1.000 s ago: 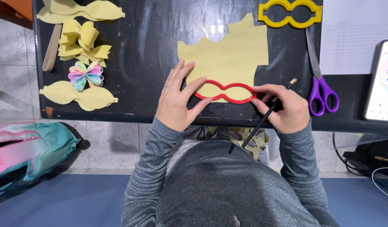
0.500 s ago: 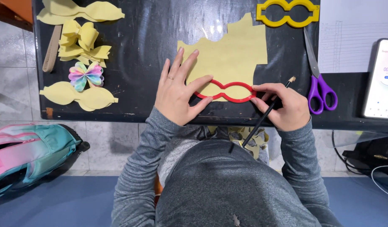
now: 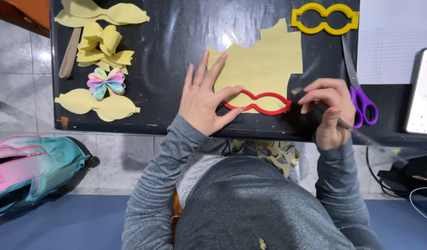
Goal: Tracing bow templates onto a leather sheet with a pencil and then cutting out the shapes using scissors.
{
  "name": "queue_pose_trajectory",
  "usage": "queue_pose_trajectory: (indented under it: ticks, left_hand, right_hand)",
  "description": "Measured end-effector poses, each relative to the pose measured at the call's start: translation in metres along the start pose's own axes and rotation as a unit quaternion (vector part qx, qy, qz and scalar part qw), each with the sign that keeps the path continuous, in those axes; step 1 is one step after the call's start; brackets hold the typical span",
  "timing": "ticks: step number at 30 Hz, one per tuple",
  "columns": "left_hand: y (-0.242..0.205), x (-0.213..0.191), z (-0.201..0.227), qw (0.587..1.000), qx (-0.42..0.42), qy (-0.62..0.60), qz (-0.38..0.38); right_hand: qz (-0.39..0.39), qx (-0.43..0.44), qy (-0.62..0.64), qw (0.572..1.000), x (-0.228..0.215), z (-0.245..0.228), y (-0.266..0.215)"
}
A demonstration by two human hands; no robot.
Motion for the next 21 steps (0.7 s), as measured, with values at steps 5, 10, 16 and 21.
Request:
queue_pose_trajectory:
  ticks: [5,10,16,21]
  left_hand:
    - [0.0,-0.003,0.0,1.0,0.001,-0.003,0.014]
    - [-0.001,-0.001,-0.004,1.0,-0.009,0.005,0.012]
    - [0.001,-0.009,-0.001,1.0,-0.014,0.021,-0.003]
    - [0.002,-0.009,-0.002,0.999,-0.023,0.023,0.003]
  right_hand:
    - [-0.003,0.049,0.107,0.993,0.041,-0.012,0.003]
    - [-0.02,0.174,0.221,0.96,0.084,-0.018,0.002]
    - [-0.007,-0.024,0.023,0.999,0.1,-0.041,0.006]
    - [-0.035,-0.065,0.02,0.997,0.111,-0.041,0.006]
Point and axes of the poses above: each hand's wrist, its own y-axis towards the middle knuckle, its own x-axis out of the palm, z = x × y, the point moved 6 cm from there along y, towards the middle knuckle, and after that the axes turned 10 degrees about z, right-handed, at the moved point
